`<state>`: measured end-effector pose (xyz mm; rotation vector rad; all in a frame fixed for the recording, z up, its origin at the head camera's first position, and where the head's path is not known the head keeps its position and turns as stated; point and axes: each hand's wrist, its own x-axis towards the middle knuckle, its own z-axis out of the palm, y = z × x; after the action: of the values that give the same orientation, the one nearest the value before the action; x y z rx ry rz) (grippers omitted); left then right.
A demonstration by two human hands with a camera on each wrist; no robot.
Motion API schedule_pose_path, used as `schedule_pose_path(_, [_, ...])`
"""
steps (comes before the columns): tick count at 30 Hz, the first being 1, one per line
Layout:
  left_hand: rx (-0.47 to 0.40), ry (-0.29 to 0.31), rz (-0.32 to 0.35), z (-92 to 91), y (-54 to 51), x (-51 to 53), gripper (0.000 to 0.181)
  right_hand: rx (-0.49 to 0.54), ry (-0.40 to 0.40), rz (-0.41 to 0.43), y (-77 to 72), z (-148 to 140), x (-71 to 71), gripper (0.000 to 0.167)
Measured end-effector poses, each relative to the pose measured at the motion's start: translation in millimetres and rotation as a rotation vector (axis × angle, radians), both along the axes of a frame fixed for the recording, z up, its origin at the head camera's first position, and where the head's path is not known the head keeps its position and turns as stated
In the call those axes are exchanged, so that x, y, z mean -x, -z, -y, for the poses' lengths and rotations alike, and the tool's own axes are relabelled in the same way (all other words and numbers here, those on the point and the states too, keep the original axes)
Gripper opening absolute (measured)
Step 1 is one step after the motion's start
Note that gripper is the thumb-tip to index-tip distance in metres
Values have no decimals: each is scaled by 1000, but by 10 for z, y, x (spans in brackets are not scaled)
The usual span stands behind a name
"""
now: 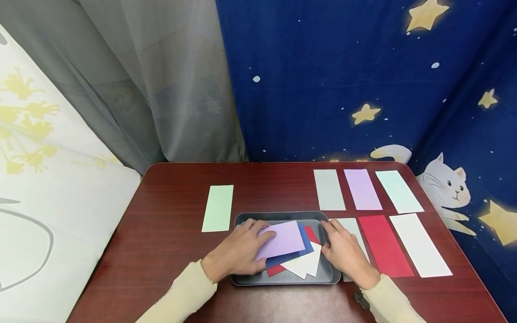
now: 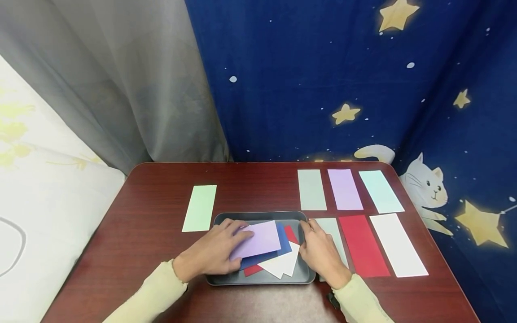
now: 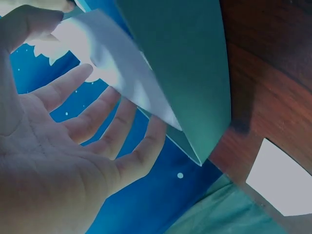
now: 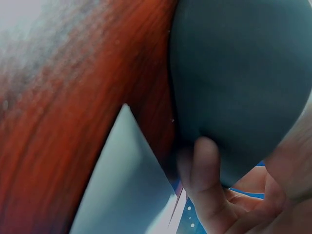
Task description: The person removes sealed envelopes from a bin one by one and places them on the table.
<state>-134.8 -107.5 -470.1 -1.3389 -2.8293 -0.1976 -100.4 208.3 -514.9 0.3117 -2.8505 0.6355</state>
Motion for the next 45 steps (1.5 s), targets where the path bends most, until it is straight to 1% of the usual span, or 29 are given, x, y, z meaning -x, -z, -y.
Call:
schedule_pose_path(8, [-56, -53, -13, 105, -35, 70, 59, -5, -4, -5, 7, -8, 1, 58])
schedule_pose_path(15, [-107, -104, -44, 241, -33, 176, 57, 0, -13, -11, 14, -14, 5, 58])
schedule_pose_path(18, [-124, -138, -52, 301, -46, 225, 56, 0, -17, -17, 19, -18, 5, 57])
schedule_pose_path(21, [-135, -181, -52, 371, -50, 274, 56, 1, -20, -22, 23, -20, 7, 57])
schedule_pose_path(28, [-143, -281, -80, 591, 9, 408, 53, 5, -18, -20, 23, -16, 7, 57])
schedule_pose_path(31, [-152, -328, -80, 685, 27, 463, 53, 4, -17, -22, 24, -14, 8, 57])
schedule_pose_path(37, [-169, -436, -45, 857, 79, 564, 55, 4, -17, -26, 31, -14, 10, 57])
schedule_pose_path(42, [-179, -520, -13, 1009, 165, 655, 57, 9, -16, -22, 30, -15, 10, 58])
schedule_pose_path(45, [-172, -579, 10, 1105, 221, 714, 58, 9, -13, -18, 26, -13, 9, 58])
